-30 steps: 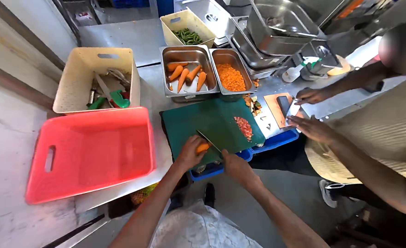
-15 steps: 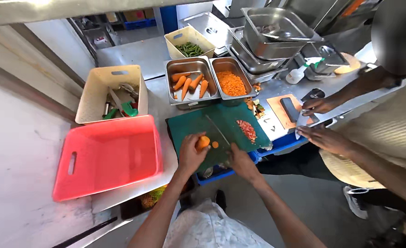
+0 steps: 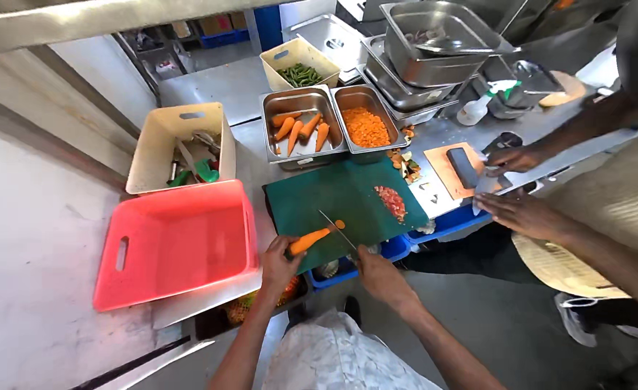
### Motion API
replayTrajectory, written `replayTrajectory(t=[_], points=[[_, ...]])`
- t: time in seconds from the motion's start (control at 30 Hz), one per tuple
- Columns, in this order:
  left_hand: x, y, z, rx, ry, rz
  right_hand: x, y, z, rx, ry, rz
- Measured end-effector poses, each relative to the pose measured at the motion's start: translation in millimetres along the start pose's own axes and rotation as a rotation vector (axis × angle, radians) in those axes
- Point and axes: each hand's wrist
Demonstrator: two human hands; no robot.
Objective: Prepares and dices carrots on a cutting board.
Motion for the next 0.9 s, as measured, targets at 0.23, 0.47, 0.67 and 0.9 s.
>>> replayTrajectory(t=[0.23, 0.47, 0.67, 0.9], points=[[0.1, 2.1, -0.8, 0.02, 0.014, 0.021, 33.4, 21.0, 10.0, -0.001, -0.01, 0.07], [19.1, 11.0, -30.6, 0.234, 0.058, 0.018, 36.3, 11.6, -16.1, 0.242, -0.116, -0.083], [89.9, 54.5, -76.1, 0.26, 0.123, 0.477, 11.1, -1.8, -65.6, 0.474, -0.047, -0.278], [141.3, 63.2, -72.8, 0.265, 0.151, 0.832, -12.9, 41.2, -127.4, 0.645, 0.077, -0.242]])
Point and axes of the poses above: each hand's wrist, its own x-axis towards the middle knuckle, its own y-axis out of the palm, z = x × y, and after that the axes turned 8 degrees about y, right-handed
